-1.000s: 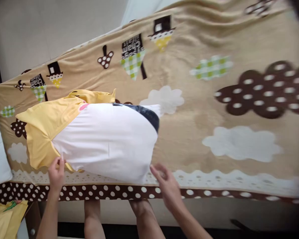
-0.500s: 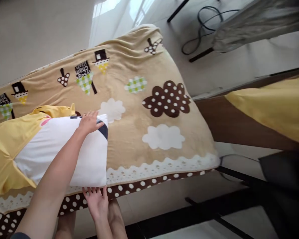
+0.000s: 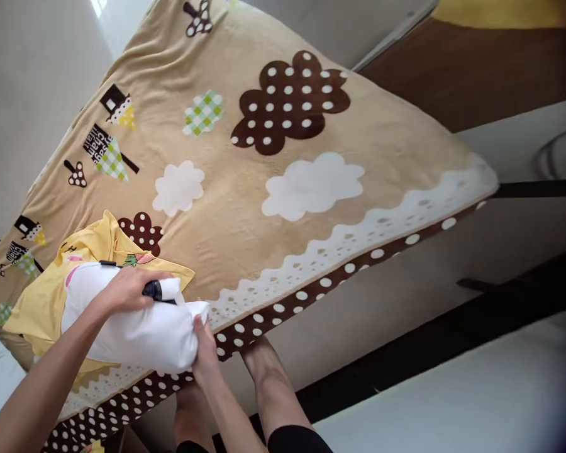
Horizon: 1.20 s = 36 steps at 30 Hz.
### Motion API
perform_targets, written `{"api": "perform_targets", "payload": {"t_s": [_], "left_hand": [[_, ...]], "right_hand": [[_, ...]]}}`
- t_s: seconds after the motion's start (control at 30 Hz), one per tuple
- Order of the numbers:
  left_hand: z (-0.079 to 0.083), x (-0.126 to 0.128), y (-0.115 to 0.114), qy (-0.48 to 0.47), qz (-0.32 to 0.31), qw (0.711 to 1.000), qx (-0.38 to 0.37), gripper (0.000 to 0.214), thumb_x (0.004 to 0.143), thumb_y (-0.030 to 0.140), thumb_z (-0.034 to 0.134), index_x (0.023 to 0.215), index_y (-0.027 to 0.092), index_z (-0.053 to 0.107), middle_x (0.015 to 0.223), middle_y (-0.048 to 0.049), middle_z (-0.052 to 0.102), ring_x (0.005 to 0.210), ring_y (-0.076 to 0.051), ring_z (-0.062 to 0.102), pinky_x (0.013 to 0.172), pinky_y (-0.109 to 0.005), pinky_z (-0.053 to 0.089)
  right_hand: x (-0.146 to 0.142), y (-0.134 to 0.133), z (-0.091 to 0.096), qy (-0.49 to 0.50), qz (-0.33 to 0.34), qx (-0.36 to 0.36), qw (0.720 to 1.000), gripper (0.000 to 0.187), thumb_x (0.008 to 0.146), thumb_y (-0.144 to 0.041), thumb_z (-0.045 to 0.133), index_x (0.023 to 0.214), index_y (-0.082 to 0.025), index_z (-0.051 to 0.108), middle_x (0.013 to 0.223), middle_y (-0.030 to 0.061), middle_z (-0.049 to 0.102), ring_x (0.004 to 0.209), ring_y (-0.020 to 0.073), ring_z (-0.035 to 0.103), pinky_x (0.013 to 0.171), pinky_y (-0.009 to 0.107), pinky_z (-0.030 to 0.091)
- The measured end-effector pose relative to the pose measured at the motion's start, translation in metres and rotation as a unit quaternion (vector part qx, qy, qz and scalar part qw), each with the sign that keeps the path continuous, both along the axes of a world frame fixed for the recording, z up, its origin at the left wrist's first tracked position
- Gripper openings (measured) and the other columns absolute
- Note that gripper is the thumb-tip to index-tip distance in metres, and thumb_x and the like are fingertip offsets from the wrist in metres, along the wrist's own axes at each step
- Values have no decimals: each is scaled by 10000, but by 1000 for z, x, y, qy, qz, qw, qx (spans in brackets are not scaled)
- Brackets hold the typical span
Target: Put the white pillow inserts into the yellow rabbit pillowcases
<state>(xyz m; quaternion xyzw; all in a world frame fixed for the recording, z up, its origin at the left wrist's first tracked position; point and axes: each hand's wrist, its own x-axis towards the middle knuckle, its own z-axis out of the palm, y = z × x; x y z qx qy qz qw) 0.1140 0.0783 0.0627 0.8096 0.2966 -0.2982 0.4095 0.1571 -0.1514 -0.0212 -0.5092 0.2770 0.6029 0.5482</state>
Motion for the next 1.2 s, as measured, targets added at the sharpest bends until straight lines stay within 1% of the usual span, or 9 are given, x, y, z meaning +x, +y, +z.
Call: {"api": "perform_targets", "payload": {"t_s": [0.17,0.3,0.47,0.57,0.63,0.73,0.83,1.03,1.2], "left_hand": [[24,-18,-31,6,79,995,59,582,628,139,474,1140,325,680,1053,-29,707,972,-228,640,870,-319,475],[33,-42,-39,9,222,973,57,556,549,169,455,1025,260,728,1061,-38,706,1004,-234,628,931,-345,466],[45,-58,-18,31,340,937,-77,356,613,269,409,723,199,741,803,-67,674,808,-211,597,792,-321,490],[45,-62,16,71,363,919,-133,423,766,358,366,805,176,746,852,-83,665,837,-199,602,795,-305,491],[37,-67,47,116,337,927,-119,475,820,406,363,1030,163,713,937,-96,668,866,-199,621,772,-297,496],[17,-85,85,229,147,961,53,522,816,368,413,1266,165,581,1149,-126,632,1044,-228,603,882,-329,475],[-2,-115,94,351,-3,926,138,582,721,331,571,1272,143,569,1305,-173,555,1224,-311,509,1019,-418,398],[-14,-161,65,452,-41,884,111,309,763,201,496,1023,136,649,1154,-188,634,1116,-359,572,943,-521,402],[22,-162,45,411,-26,903,120,227,863,231,413,931,149,613,1034,-151,671,1010,-274,616,842,-346,416]], "right_hand": [[-39,36,43,-173,10,45,984,1136,696,-655,693,1540,-272,36,1408,125,444,1272,299,490,1078,499,387],[-63,45,47,-363,115,55,923,1142,600,-647,763,1523,-250,219,1299,138,468,1202,353,490,1043,548,386],[-76,47,56,-457,205,120,857,785,722,-415,692,1451,-318,416,987,60,541,851,250,596,745,391,534],[-74,50,75,-457,240,164,841,658,750,-310,604,1399,-330,494,930,49,553,797,228,606,694,346,526],[-71,49,90,-439,283,203,828,622,728,-257,576,1346,-329,557,886,39,558,735,209,604,648,314,512],[-75,38,108,-418,318,269,807,592,717,-251,575,1302,-344,594,849,23,569,671,182,596,600,276,486],[-91,18,114,-446,306,312,781,535,754,-421,623,1281,-328,610,818,18,559,665,176,599,565,253,454],[-109,-8,108,-451,306,342,766,599,787,-728,509,1221,-340,650,691,-25,427,502,105,465,484,216,326],[-73,-2,124,-405,311,363,780,617,786,-718,500,1241,-326,639,713,-13,426,541,116,473,489,222,315]]}}
